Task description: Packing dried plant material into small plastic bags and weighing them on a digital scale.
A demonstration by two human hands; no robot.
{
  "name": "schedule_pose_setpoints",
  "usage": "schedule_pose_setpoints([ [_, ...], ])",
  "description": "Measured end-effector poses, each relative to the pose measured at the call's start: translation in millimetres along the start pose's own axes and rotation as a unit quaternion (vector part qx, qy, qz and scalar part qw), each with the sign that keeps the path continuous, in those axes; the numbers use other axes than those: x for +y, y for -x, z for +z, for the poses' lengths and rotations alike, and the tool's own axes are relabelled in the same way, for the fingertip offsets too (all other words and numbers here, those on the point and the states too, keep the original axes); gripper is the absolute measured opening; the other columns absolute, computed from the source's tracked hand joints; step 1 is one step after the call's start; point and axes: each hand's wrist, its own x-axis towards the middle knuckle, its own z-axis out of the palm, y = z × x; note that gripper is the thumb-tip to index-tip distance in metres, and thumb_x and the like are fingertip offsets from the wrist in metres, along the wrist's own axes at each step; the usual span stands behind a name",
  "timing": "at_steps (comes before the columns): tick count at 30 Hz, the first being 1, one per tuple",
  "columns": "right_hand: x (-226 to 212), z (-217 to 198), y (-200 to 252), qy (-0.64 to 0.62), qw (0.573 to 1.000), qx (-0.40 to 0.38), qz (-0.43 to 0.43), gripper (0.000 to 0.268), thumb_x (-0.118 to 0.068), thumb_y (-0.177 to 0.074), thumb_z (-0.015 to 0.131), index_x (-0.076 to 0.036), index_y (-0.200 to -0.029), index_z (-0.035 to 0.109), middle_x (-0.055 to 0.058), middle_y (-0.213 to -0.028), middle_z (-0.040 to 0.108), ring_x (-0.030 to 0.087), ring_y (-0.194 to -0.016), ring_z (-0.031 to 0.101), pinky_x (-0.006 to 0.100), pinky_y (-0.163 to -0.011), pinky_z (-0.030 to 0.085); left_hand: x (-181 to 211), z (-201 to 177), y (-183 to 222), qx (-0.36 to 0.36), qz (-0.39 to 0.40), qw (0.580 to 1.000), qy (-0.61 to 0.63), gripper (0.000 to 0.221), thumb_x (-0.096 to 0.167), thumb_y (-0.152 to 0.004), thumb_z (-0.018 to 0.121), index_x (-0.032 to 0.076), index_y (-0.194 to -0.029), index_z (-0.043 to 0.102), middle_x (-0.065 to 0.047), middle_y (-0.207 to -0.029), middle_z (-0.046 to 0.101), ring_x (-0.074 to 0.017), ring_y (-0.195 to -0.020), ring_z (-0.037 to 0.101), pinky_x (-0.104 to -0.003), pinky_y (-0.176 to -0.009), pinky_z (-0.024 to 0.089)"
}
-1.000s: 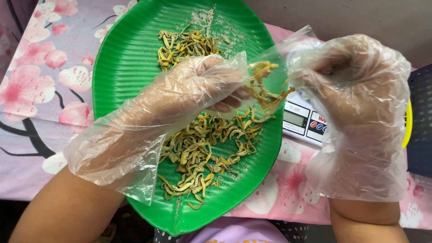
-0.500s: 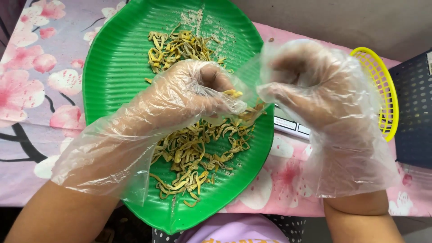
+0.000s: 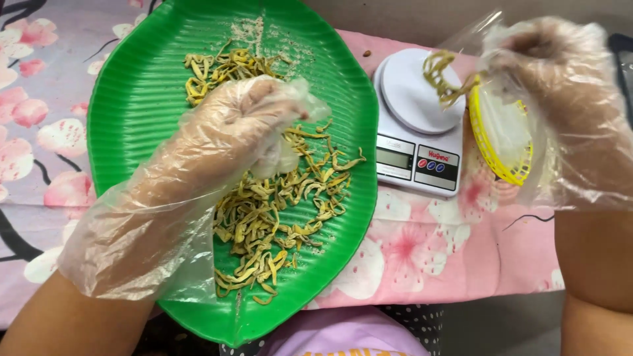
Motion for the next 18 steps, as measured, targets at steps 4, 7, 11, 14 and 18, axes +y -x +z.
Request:
schedule_pose_setpoints([
  [4,18.7,4.4,-0.1,-0.1,0.99,-0.048,0.087,0.027,-0.021,-0.091,0.084,-0.013,-0.109,0.066,0.004,-0.1,0.071,0.01,-0.084,0.068,0.019,-0.072,0.058,-18.2,-4.1,-7.1,-0.056,0.088,0.99,0.099,0.016,0.024,-0.104,0.058,0.015,-0.095,0.067,0.007,-0.05,0.03,-0.0067,-0.037,0.024,-0.028,-0.034,0.02],
  [7,18.7,8.3,-2.0,-0.031,0.995,0.015,0.095,0.024,-0.021,-0.092,0.084,-0.017,-0.11,0.069,-0.005,-0.109,0.072,0.003,-0.096,0.067,0.017,-0.084,0.059,-10.9,-2.6,-4.0,-0.038,0.045,0.996,0.06,0.016,0.025,-0.105,0.054,0.017,-0.102,0.067,0.008,-0.055,0.028,-0.0057,-0.041,0.022,-0.027,-0.036,0.017],
  [11,-30.9,10.8,4.3,-0.016,0.972,0.105,0.207,0.019,-0.016,-0.084,0.074,-0.025,-0.099,0.066,-0.012,-0.093,0.071,-0.003,-0.081,0.065,0.016,-0.068,0.055,-18.2,0.1,-18.2,-0.021,0.007,1.0,-0.003,0.018,0.037,-0.098,0.062,0.019,-0.102,0.06,0.007,-0.058,0.036,-0.0062,-0.043,0.029,-0.028,-0.036,0.019],
  [14,-63.0,6.8,10.6,0.073,0.967,0.084,0.229,0.016,-0.024,-0.082,0.073,-0.027,-0.097,0.068,-0.018,-0.09,0.067,-0.006,-0.079,0.057,0.015,-0.068,0.047,-3.8,3.3,-4.8,-0.003,-0.007,0.997,-0.083,0.017,0.036,-0.097,0.064,0.019,-0.099,0.068,0.006,-0.056,0.04,-0.0066,-0.047,0.032,-0.027,-0.042,0.023],
  [18,-57.9,5.1,9.5,-0.038,0.984,0.049,0.169,0.009,-0.017,-0.09,0.074,-0.018,-0.096,0.067,-0.01,-0.087,0.064,-0.001,-0.076,0.055,0.019,-0.065,0.049,-12.6,0.9,-6.9,-0.049,0.022,0.998,-0.033,0.023,0.036,-0.1,0.06,0.014,-0.094,0.062,0.006,-0.053,0.033,-0.006,-0.043,0.028,-0.027,-0.036,0.02],
])
